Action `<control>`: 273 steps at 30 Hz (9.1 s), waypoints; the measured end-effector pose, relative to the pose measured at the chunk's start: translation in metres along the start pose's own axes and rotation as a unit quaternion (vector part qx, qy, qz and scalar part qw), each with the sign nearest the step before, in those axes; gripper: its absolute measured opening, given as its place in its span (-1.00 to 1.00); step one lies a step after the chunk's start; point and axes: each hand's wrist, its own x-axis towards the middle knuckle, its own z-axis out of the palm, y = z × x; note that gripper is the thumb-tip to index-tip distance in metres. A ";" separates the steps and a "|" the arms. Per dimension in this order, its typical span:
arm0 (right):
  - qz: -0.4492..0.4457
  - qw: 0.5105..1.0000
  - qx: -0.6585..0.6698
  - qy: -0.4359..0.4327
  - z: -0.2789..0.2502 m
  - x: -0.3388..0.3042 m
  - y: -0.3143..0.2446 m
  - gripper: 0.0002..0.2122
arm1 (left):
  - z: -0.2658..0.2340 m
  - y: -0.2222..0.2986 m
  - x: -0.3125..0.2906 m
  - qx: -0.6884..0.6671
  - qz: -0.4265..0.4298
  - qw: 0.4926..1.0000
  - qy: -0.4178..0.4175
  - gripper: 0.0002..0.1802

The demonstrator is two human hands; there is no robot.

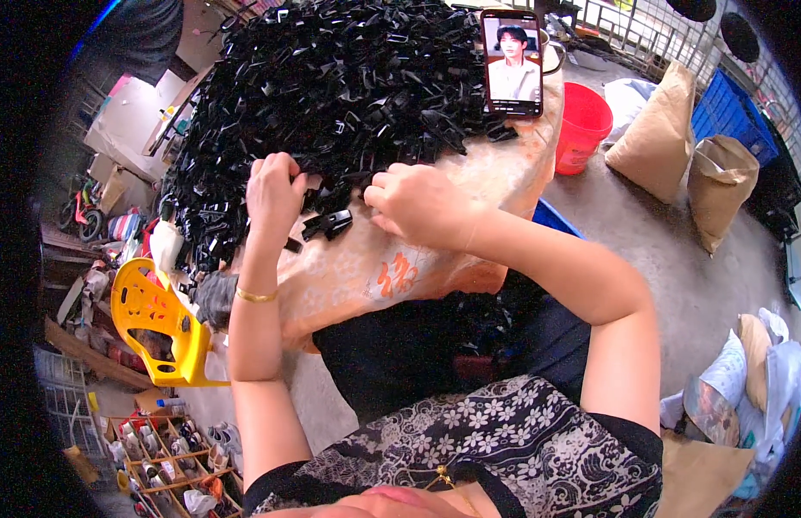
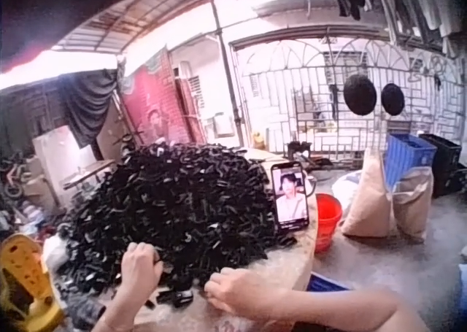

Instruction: The person assembles small plastic parts by hand, repeatedly taking pieces from a pile, fitting and snapping them together, and placing the assembled components on the table.

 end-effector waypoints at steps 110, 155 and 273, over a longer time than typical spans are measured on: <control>0.134 0.969 0.209 0.009 -0.042 -0.041 0.033 -0.76 | -0.022 0.092 -0.041 -0.346 0.123 0.920 -0.134 -0.68; 0.016 0.980 -0.181 0.076 -0.002 -0.022 0.049 -0.75 | 0.017 0.031 0.047 -0.191 0.101 0.961 0.173 -0.74; 0.052 0.993 0.100 0.026 -0.040 -0.039 0.039 -0.82 | -0.008 0.082 -0.041 -0.334 0.052 0.928 -0.159 -0.77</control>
